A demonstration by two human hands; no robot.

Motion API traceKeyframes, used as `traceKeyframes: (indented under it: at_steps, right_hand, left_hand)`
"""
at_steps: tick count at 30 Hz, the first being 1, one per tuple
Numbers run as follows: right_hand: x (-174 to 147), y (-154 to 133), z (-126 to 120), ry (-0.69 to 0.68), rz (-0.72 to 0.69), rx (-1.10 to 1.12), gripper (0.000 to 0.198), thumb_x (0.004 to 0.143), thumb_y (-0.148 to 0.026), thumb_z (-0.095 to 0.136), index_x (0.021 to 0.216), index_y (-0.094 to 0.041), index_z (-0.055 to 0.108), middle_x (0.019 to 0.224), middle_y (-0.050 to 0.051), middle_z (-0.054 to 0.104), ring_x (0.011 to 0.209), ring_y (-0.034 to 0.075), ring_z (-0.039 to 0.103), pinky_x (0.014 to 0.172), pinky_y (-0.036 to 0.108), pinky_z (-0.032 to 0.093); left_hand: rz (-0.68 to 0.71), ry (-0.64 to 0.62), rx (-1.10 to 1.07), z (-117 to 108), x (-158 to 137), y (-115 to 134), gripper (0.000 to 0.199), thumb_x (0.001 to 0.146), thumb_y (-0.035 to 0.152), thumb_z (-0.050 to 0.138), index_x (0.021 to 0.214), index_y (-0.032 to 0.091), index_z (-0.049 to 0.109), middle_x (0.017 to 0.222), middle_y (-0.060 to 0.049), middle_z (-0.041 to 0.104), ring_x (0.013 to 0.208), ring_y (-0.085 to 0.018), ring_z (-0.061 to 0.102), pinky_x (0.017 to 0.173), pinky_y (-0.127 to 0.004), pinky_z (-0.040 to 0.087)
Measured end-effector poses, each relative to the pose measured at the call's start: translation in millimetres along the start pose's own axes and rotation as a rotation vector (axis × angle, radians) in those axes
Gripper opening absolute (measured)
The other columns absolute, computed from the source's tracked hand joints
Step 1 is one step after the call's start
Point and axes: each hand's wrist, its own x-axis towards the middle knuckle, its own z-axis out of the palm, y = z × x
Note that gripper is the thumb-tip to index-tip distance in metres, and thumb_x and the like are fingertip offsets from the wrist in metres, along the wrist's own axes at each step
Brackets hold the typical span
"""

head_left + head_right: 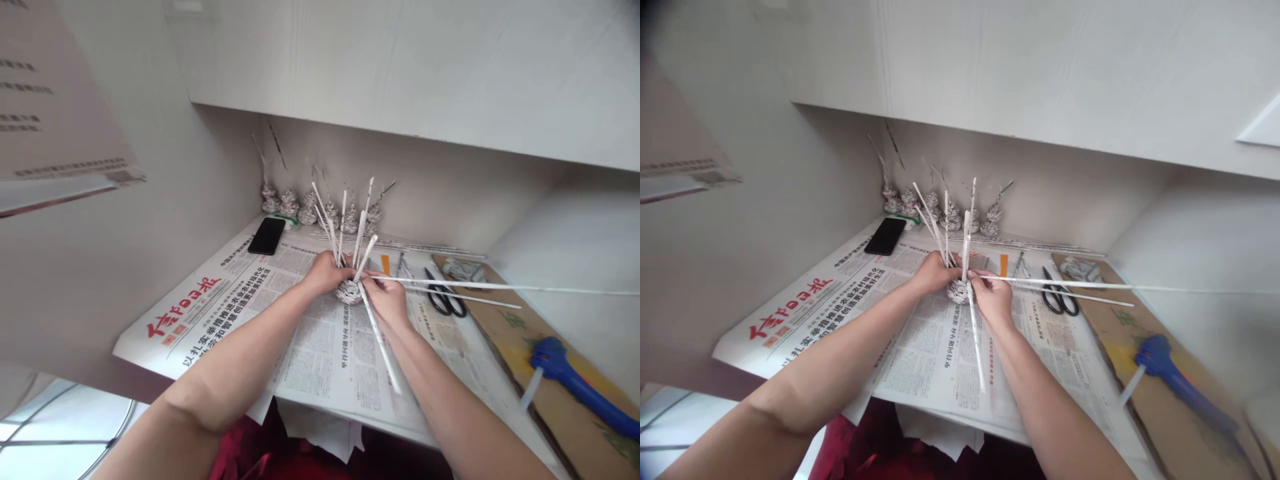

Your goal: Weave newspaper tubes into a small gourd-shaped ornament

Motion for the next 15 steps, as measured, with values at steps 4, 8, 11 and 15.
traceKeyframes:
  at_steps: [4,8,11,15]
  right_hand:
    - [-1,7,0,0.004,-0.022,-0.011,0.036,0.068,-0.049,0.073,0.084,-0.017,0.074,0.078,0.006,0.076,0.065,0.021,0.069,0.058,0.028,0.053]
    - [-2,5,-4,-0.025,-0.017,-0.033,0.033,0.071,-0.048,0.071,0.083,-0.018,0.074,0.074,0.005,0.075,0.060,0.019,0.067,0.054,0.028,0.052]
    - [-4,1,-7,-0.004,-0.012,-0.070,0.029,0.071,-0.045,0.072,0.082,-0.018,0.074,0.071,0.005,0.074,0.058,0.018,0.065,0.052,0.027,0.050]
    - [-6,-3,-8,-0.003,-0.024,-0.109,0.029,0.070,-0.043,0.072,0.080,-0.017,0.073,0.067,0.005,0.072,0.058,0.019,0.064,0.053,0.028,0.049]
  left_hand:
    - [-0.062,-0.023,-0.083,1,-1,-2,0.018,0.068,0.029,0.072,0.076,0.013,0.072,0.069,-0.003,0.071,0.059,-0.014,0.063,0.054,-0.022,0.049]
    - [-0.142,-0.006,-0.147,4,-2,-1,0.025,0.070,0.036,0.072,0.080,0.014,0.071,0.071,-0.004,0.070,0.058,-0.014,0.062,0.049,-0.022,0.049]
    - [-0.163,-0.008,-0.167,7,-2,1,0.024,0.072,0.038,0.071,0.075,0.014,0.068,0.068,-0.003,0.067,0.058,-0.013,0.061,0.049,-0.022,0.050]
    - [-0.212,-0.018,-0.254,5,-3,7,0.024,0.074,0.038,0.070,0.078,0.015,0.065,0.069,-0.002,0.066,0.059,-0.012,0.060,0.049,-0.022,0.051]
